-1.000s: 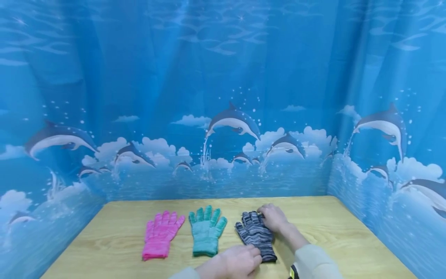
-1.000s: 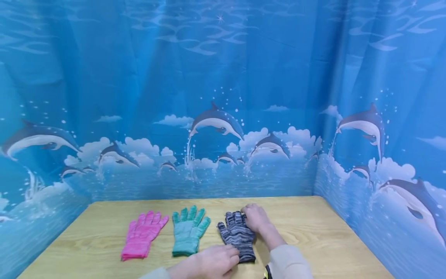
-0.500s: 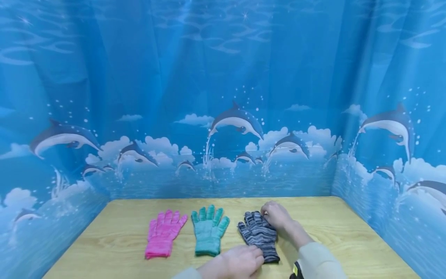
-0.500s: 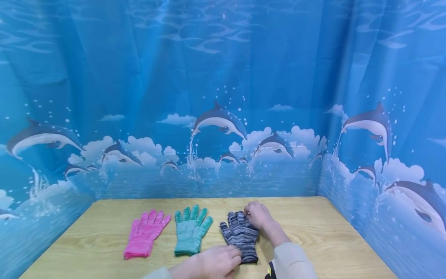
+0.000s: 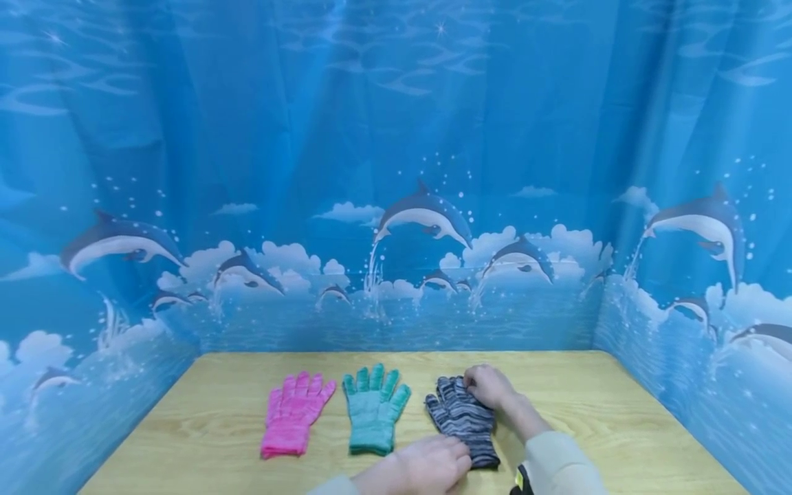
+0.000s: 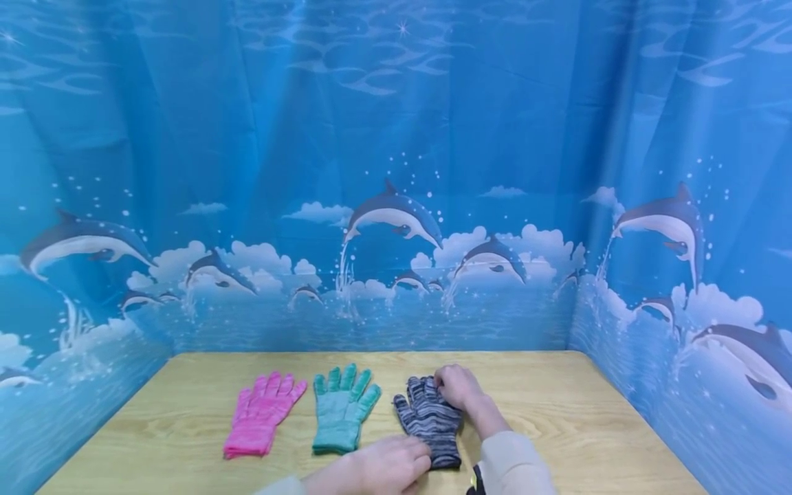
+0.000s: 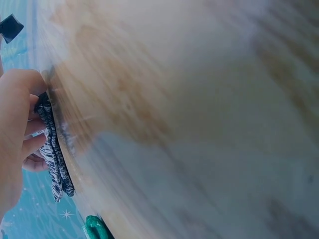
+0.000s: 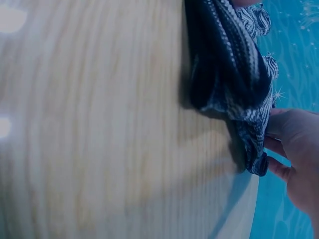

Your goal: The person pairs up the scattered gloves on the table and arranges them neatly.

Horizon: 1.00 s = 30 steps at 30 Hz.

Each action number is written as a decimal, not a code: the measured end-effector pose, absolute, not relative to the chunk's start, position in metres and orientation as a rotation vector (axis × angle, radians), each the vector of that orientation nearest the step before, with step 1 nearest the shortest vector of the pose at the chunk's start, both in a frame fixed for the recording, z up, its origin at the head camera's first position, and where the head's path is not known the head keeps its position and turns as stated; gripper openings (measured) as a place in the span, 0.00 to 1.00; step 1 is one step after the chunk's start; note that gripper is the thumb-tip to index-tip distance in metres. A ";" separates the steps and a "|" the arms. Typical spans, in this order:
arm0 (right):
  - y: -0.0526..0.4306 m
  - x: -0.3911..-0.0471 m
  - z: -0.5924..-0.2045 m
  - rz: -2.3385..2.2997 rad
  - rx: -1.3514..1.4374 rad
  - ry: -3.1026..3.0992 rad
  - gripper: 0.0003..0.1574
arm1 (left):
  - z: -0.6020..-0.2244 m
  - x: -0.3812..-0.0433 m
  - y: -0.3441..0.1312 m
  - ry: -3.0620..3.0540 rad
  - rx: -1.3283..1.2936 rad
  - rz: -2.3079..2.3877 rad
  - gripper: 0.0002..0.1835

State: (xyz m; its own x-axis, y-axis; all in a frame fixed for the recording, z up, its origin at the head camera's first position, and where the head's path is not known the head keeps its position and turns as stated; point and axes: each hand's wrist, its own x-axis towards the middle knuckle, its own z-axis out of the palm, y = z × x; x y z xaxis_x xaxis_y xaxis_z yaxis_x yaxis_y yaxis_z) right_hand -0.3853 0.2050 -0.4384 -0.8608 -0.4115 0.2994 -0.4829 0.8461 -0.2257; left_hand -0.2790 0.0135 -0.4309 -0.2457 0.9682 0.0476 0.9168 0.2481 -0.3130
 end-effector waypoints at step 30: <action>0.218 -0.382 -0.431 0.277 0.617 -2.648 0.07 | -0.431 -0.278 0.014 -2.288 -1.745 0.317 0.04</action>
